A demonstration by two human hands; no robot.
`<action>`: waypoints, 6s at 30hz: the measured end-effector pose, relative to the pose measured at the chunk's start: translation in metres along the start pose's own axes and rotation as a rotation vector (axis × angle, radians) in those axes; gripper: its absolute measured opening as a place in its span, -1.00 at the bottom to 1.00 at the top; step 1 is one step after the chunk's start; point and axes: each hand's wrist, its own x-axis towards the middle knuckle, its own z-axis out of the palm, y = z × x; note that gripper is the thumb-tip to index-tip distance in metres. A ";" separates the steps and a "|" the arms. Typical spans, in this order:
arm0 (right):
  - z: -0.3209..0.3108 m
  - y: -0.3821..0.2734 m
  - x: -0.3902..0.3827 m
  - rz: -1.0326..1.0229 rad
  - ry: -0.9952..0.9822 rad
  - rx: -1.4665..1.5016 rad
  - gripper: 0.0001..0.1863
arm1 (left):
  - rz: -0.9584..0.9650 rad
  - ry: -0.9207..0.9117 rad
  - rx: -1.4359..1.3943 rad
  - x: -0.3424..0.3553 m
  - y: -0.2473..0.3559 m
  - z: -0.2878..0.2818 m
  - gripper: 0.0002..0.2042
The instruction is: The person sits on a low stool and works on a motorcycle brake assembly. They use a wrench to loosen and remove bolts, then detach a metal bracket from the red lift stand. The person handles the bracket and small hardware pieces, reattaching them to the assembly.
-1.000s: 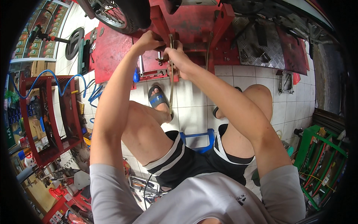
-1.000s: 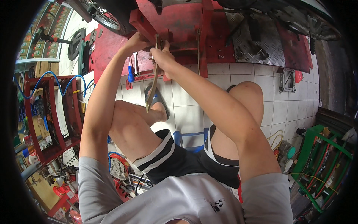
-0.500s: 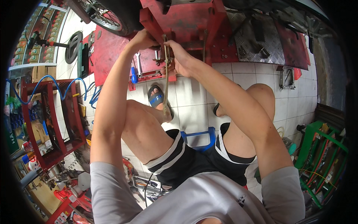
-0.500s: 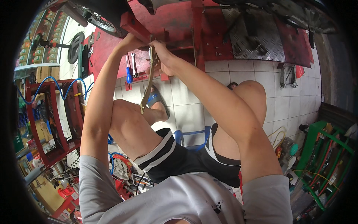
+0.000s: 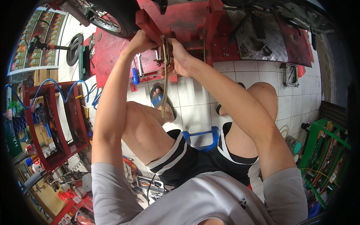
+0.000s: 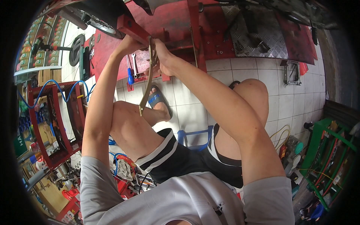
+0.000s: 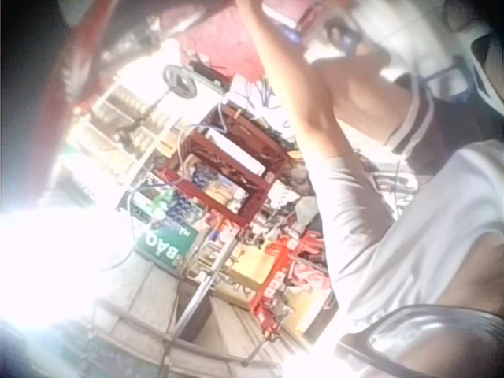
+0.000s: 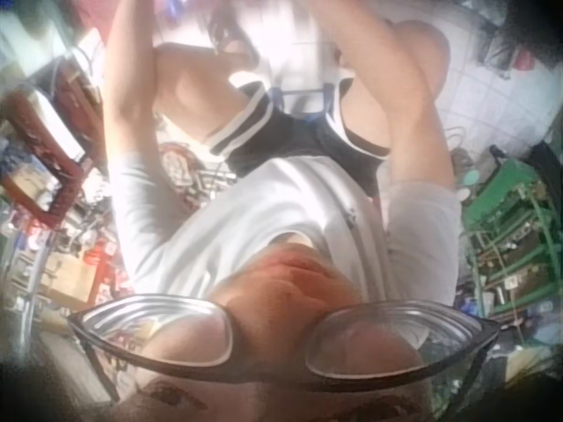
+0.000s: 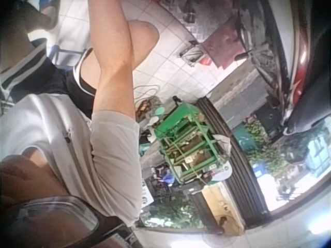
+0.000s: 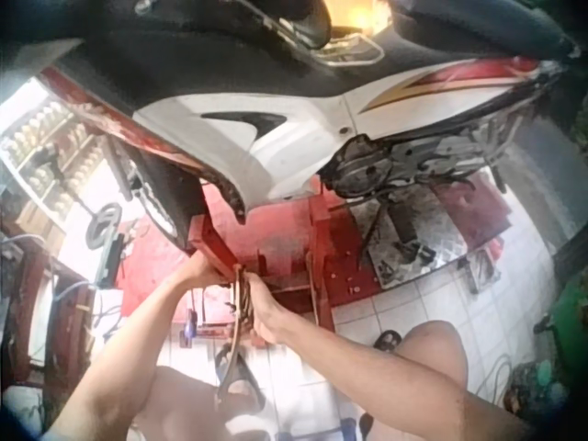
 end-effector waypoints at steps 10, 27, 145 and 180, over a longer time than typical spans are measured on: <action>0.003 -0.001 -0.002 -0.016 -0.020 0.018 -0.17 | 0.183 0.221 0.112 -0.006 0.002 0.014 -0.75; 0.002 -0.001 0.000 -0.011 -0.026 0.000 -0.20 | -0.023 -0.036 0.046 0.003 -0.006 0.002 -0.76; 0.010 0.021 -0.057 -0.124 -0.015 -0.360 -0.62 | -0.203 -0.002 -0.090 -0.021 -0.024 0.025 -0.75; -0.020 -0.001 0.014 -0.183 -0.024 -0.229 -0.76 | 0.135 0.208 0.163 -0.005 -0.032 0.016 -0.82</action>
